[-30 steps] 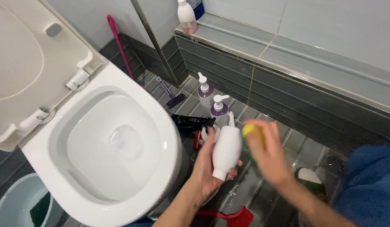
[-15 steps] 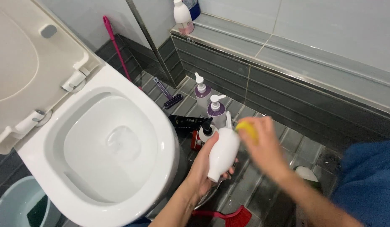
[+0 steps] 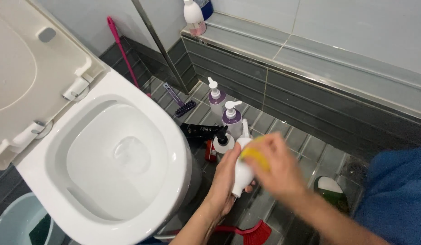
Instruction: The person cleans a bathroom using a handheld bidet sprayer and a yellow sponge. They wipe the toilet seat, a tiled ledge, and the floor, then rinse and wipe several bottles of cleaning products before placing them back on the ledge.
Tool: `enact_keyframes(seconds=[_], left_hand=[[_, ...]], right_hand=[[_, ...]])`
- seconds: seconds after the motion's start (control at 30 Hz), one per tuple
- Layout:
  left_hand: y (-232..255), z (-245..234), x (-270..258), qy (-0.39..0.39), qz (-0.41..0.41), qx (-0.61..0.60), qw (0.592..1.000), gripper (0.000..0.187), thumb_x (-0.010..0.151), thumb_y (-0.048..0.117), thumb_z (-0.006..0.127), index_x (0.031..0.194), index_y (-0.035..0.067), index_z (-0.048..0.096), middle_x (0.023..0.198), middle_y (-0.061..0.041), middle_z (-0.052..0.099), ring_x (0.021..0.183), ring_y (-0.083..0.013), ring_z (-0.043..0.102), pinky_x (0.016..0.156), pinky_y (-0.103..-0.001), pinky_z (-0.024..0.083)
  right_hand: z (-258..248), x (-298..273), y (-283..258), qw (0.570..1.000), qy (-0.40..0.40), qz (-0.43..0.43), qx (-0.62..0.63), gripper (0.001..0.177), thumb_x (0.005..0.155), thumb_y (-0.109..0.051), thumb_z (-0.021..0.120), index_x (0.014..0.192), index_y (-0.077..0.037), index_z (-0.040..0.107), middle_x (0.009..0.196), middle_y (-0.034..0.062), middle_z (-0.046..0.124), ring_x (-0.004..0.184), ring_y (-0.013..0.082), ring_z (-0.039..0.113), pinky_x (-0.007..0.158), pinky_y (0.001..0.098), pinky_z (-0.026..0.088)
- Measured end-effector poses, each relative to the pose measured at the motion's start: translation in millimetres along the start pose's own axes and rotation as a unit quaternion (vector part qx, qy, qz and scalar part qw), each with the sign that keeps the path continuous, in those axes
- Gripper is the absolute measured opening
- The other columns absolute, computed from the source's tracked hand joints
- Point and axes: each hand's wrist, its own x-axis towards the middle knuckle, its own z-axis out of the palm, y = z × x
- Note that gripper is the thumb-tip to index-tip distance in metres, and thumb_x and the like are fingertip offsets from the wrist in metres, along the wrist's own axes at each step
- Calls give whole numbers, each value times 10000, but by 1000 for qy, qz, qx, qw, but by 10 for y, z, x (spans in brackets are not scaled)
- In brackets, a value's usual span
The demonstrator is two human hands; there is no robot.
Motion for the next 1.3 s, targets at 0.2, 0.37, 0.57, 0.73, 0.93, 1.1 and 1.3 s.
enact_keyframes(seconds=[0.2, 0.37, 0.57, 0.73, 0.93, 1.1, 1.3], left_hand=[[-173, -195, 235, -76, -64, -73, 992, 489, 862, 423, 403, 1156, 44, 497, 776, -187, 590, 478, -230, 545, 379, -253, 414], [-129, -258, 275, -154, -159, -231, 947, 573, 857, 372, 401, 1182, -89, 503, 951, -297, 610, 685, -305, 628, 449, -300, 542], [-80, -141, 165, -23, -97, -71, 993, 429, 792, 495, 521, 990, 124, 606, 680, -24, 559, 553, -109, 523, 424, -205, 370], [-104, -99, 218, -74, -135, -174, 973, 435, 811, 474, 544, 993, 81, 587, 705, -121, 602, 422, -195, 523, 297, -206, 409], [-45, -271, 250, -136, -123, -150, 972, 511, 847, 410, 465, 1062, -44, 564, 789, -206, 598, 565, -255, 577, 419, -284, 472], [-46, -354, 292, -203, -181, -257, 927, 686, 769, 568, 436, 1109, -24, 505, 843, -183, 550, 585, -236, 520, 390, -243, 454], [-99, -312, 335, -144, -115, -188, 965, 551, 793, 589, 488, 1040, 105, 581, 730, -65, 611, 478, -170, 564, 308, -222, 425]], right_hand=[[69, 267, 405, 992, 29, 118, 44, 339, 824, -424, 465, 1020, -176, 587, 993, 20, 442, 826, 149, 522, 697, 278, 452], [-141, 283, 255, 948, 60, 241, 199, 335, 872, -376, 386, 1050, -170, 582, 1066, -20, 532, 961, 88, 468, 815, 239, 331], [56, -11, 90, 994, -66, -86, -13, 325, 805, -420, 510, 1043, -204, 557, 965, 30, 420, 653, 120, 572, 499, 214, 508], [27, 52, 69, 992, 0, 117, 40, 389, 784, -411, 496, 1076, -167, 576, 1052, 24, 413, 943, 193, 539, 842, 370, 430], [116, 219, 534, 983, 106, 103, 109, 278, 854, -356, 461, 1036, -176, 572, 1012, 59, 440, 950, 186, 506, 857, 306, 367], [-181, 242, 208, 930, 65, 267, 243, 340, 897, -379, 331, 1093, -195, 539, 1017, -12, 512, 728, 103, 444, 599, 236, 326], [61, -61, 78, 994, -32, 65, 88, 392, 755, -409, 504, 1083, -198, 536, 1037, 33, 409, 888, 190, 545, 756, 343, 463]])
